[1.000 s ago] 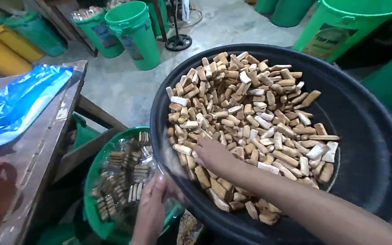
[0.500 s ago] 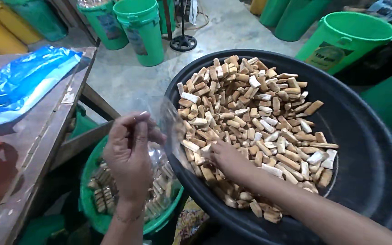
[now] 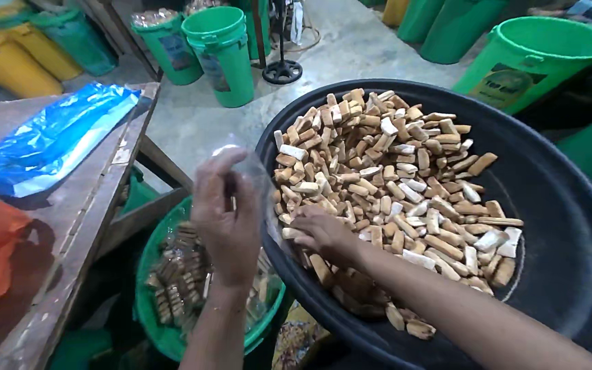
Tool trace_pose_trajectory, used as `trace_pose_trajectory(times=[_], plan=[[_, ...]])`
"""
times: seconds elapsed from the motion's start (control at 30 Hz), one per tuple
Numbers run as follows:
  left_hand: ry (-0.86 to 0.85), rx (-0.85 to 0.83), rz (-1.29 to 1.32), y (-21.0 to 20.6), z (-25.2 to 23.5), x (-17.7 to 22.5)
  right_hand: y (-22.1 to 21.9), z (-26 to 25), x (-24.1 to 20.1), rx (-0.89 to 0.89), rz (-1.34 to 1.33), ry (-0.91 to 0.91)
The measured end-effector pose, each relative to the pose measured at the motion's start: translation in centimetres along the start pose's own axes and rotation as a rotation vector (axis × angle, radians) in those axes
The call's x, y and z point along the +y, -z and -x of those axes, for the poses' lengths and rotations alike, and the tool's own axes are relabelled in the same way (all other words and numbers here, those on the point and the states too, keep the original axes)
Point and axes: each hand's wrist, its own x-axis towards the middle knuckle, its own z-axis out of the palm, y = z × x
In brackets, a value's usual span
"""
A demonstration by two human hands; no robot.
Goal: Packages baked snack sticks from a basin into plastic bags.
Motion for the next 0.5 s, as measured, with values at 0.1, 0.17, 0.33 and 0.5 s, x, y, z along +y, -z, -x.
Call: trace_pose_trajectory(times=[0.1, 0.17, 0.33, 0.5], plan=[[-0.055, -0.092, -0.010, -3.2, -1.3, 0.5, -0.9, 0.5, 0.6, 0.180, 0.090, 0.064], [-0.101, -0.168, -0.058, -5.0, -2.1, 0.7, -0.3, 1.6, 0.7, 0.266, 0.079, 0.033], [-0.189, -0.373, -0.217, -8.5, -2.9, 1.4, 3.1, 6.7, -1.1, -0.044, 0.069, -0.259], [-0.154, -0.604, -0.219, -13.6, -2.4, 2.5, 1.7, 6.5, -2.0, -0.197, 0.196, -0.353]])
